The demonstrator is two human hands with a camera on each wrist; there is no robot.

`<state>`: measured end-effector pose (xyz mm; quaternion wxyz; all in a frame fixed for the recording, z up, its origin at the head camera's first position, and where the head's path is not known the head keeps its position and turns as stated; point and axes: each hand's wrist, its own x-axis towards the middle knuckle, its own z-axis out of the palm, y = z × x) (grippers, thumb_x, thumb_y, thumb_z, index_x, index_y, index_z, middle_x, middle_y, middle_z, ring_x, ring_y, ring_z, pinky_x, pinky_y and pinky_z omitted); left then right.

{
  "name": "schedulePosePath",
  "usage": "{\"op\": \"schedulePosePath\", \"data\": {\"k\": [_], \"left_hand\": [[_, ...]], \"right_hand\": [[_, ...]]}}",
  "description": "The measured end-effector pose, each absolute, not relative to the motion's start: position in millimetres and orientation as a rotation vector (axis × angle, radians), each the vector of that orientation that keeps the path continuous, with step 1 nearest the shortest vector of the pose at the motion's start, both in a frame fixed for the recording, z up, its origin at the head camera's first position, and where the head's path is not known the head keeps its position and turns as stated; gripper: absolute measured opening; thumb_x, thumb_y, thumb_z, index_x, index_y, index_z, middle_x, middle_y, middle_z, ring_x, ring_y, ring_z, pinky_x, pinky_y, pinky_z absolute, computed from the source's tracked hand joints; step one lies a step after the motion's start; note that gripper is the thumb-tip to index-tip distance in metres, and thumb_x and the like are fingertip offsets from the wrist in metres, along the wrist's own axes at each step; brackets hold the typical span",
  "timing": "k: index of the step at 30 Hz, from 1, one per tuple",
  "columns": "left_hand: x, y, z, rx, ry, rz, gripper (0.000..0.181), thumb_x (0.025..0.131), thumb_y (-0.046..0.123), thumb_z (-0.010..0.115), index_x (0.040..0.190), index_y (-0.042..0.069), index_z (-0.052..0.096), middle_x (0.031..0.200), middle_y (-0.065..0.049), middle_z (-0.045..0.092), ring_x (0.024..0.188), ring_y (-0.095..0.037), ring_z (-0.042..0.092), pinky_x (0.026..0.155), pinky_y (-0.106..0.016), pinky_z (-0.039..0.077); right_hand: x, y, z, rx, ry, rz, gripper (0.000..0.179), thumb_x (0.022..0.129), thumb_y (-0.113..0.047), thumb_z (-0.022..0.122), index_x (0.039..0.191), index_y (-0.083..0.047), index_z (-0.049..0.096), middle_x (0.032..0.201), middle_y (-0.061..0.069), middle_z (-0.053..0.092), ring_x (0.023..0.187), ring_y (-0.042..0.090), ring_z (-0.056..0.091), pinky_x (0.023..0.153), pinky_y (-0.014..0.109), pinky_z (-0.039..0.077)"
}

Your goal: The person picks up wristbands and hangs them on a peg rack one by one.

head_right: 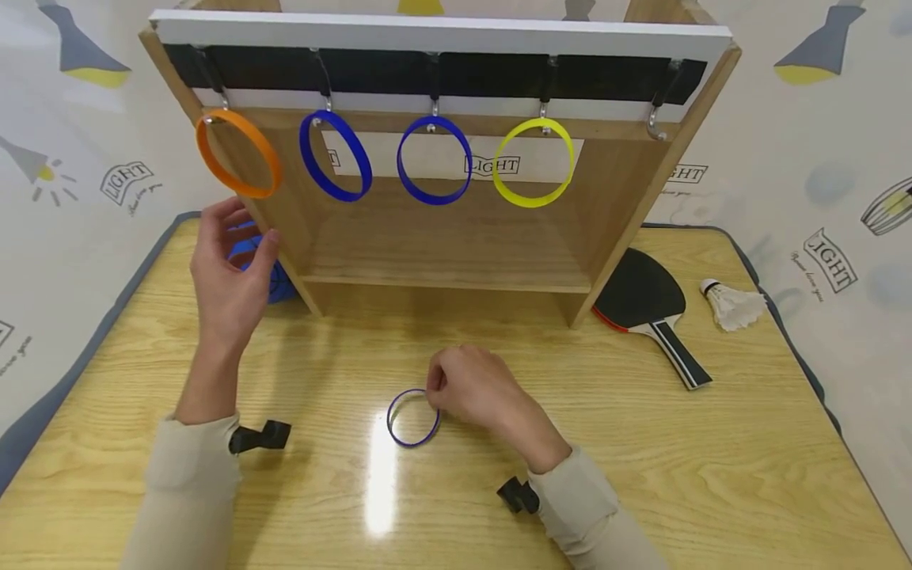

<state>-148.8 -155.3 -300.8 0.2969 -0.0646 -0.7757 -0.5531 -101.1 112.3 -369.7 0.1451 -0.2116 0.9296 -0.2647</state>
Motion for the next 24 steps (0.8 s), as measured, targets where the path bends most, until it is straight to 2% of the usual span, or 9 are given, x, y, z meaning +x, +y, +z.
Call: {"op": "schedulePosePath", "data": {"k": [8,16,24], "left_hand": [[-149.3,-155.2,-301.3,-0.163,-2.062,-1.465,0.036,0.093,0.003,0.063,0.128,-0.001,0.054,0.118,-0.015,0.062,0.100,-0.027,0.062,0.078,-0.028,0.051],[-149.9,-155.3,-300.8,-0.161,-2.070,-1.457,0.036,0.093,0.004,0.063,0.128,0.001,0.054,0.119,-0.013,0.062,0.101,-0.026,0.062,0.079,-0.028,0.051],[-149.7,-154.1,-301.6,-0.159,-2.060,-1.463,0.036,0.093,0.003,0.063,0.128,0.001,0.055,0.119,-0.013,0.063,0.100,-0.026,0.062,0.078,-0.028,0.051]], "right_hand": [[-103.5,121.7,-357.4,-0.729,2.621,-0.858,0.010,0.084,-0.015,0.076,0.079,-0.021,0.070,0.073,-0.016,0.063,0.068,0.003,0.059,0.065,0.027,0.050],[-100.7,122.8,-348.1,-0.897,2.553,-0.835,0.010,0.086,-0.012,0.076,0.095,-0.012,0.076,0.085,-0.011,0.069,0.076,0.001,0.061,0.070,0.023,0.051],[-93.9,120.7,-344.0,-0.978,2.515,-0.740,0.004,0.085,-0.012,0.077,0.089,-0.014,0.076,0.081,-0.010,0.070,0.072,0.000,0.062,0.067,0.024,0.051]]}}
